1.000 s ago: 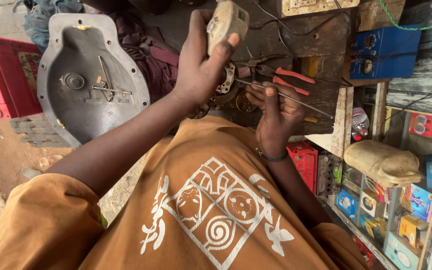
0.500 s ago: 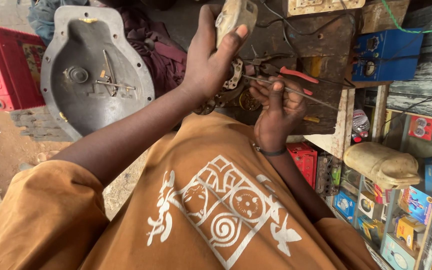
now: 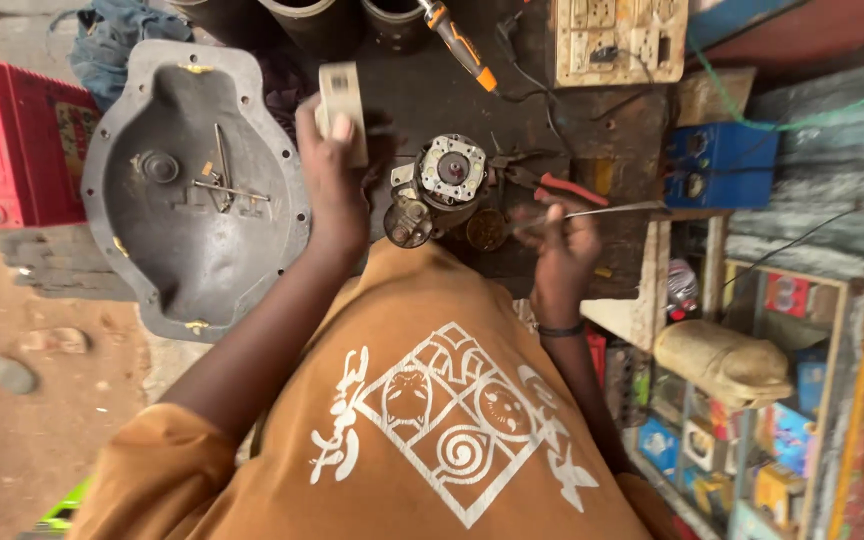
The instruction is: Repairing or assembling a small electrical motor or alternator component by hand at a workbench.
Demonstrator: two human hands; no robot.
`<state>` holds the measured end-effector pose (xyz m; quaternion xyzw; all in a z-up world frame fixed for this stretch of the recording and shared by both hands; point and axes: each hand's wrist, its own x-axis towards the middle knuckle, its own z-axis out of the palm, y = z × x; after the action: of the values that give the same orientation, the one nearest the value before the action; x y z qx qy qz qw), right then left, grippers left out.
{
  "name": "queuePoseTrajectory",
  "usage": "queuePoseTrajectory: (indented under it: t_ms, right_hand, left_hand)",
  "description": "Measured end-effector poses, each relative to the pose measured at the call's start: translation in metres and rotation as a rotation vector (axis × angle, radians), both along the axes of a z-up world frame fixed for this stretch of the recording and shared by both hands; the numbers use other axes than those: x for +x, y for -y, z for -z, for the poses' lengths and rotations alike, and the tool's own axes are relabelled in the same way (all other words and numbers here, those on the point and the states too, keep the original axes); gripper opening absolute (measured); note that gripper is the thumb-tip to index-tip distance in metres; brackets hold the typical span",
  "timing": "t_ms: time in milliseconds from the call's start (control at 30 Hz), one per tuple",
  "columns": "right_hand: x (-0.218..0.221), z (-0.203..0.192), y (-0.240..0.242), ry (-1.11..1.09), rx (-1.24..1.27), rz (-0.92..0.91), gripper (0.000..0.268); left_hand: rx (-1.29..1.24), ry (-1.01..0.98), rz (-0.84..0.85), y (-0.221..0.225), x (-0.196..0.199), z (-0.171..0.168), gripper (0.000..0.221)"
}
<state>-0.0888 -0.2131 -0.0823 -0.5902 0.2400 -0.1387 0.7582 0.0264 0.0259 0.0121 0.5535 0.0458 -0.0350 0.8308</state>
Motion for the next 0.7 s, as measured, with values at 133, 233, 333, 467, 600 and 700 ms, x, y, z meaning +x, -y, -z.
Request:
queuePoseTrajectory:
  t_ms: [133,233,333,467,600,700]
  right_hand:
    - [-0.009,0.031,0.01,-0.146,0.004,-0.213,0.028]
    - [-0.01,0.07,0.023,-0.412,-0.174,-0.413,0.03]
    - [-0.014,0.117,0.045,-0.571,-0.447,-0.502,0.024]
    - [-0.008,0.125,0.061,-0.364,-0.735,-0.427,0.024]
    - [0.018,0.043,0.036,-0.15,-0.727,-0.388,0.03]
    - [0.04,-0.068,-0.011,0.097,-0.404,-0.444,0.048]
  left_hand:
    - [0.168,0.034,-0.022,-0.028,-0.039,0.021,0.06]
    - [0.41,0.173,0.0,-0.044,-0.055,0.036,0.056]
    - [0.262,0.116,-0.041,-0.049,-0.05,0.028,0.059]
    - [0.271,0.141,-0.06,-0.051,-0.049,0.02,0.067]
    - [0.06,0.213,0.12,-0.044,-0.048,0.014,0.066]
    - [0.019,0.224,0.196,-0.038,-0.042,0.004,0.068]
